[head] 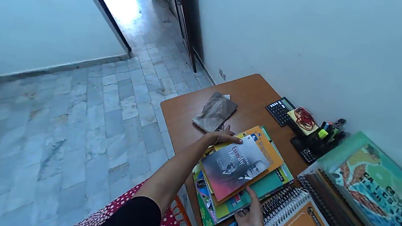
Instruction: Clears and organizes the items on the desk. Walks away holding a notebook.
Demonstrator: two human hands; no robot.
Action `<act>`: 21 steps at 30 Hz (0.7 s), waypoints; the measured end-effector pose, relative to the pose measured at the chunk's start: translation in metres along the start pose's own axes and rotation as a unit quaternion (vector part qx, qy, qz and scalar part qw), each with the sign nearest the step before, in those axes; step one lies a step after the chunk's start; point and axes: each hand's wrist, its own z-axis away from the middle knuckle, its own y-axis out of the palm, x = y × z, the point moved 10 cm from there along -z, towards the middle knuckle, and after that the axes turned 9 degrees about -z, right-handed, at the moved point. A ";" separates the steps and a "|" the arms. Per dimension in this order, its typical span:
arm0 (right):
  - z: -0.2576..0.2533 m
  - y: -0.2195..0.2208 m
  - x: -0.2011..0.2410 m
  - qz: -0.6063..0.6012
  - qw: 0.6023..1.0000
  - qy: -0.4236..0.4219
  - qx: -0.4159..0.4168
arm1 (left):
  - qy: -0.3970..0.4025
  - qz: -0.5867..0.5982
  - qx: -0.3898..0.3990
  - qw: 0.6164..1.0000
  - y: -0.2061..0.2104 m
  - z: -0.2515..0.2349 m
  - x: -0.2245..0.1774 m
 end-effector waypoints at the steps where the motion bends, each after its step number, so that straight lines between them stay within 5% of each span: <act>1: 0.001 0.000 -0.001 -0.005 1.000 0.002 -0.001 | 0.008 -0.002 0.000 1.000 -0.001 0.001 0.000; 6: 0.004 -0.002 -0.001 -0.008 1.000 -0.002 -0.011 | 0.030 0.090 -0.005 0.995 0.008 0.009 0.006; 21: 0.025 0.008 0.005 0.073 0.995 -0.066 0.027 | 0.022 0.094 -0.017 0.995 0.021 0.040 0.002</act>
